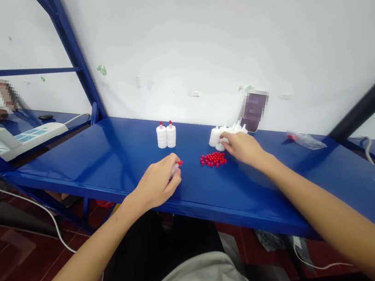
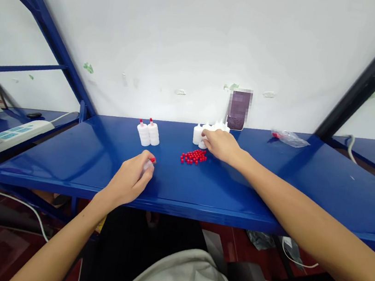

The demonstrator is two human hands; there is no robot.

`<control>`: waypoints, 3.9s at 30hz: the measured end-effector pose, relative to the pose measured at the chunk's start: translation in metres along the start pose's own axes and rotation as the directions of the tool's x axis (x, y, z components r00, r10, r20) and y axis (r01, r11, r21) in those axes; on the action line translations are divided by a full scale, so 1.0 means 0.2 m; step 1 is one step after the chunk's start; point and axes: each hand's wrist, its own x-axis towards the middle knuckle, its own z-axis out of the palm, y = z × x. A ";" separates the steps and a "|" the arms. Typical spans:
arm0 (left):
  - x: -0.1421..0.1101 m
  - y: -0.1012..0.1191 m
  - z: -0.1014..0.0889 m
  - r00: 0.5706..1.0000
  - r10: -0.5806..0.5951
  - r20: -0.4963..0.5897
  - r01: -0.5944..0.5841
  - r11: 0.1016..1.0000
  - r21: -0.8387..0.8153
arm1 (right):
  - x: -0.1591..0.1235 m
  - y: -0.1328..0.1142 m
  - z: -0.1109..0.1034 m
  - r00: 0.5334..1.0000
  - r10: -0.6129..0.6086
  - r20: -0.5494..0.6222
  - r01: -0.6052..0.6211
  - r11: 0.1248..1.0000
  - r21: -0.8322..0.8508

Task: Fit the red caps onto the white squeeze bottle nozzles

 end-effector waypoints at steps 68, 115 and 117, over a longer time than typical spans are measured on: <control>0.02 0.01 0.00 0.986 0.091 0.139 -0.081 0.994 -0.076 | -0.19 -0.27 -0.12 0.869 -0.296 -0.397 0.454 0.797 0.399; 0.03 -0.01 0.02 0.988 0.105 0.117 -0.099 0.993 -0.058 | -0.04 -0.01 -0.02 0.988 0.147 -0.057 -0.145 0.989 0.032; 0.03 0.00 0.02 0.987 0.109 0.116 -0.103 0.993 -0.050 | -0.02 0.01 0.00 0.986 0.147 -0.079 -0.143 0.988 0.061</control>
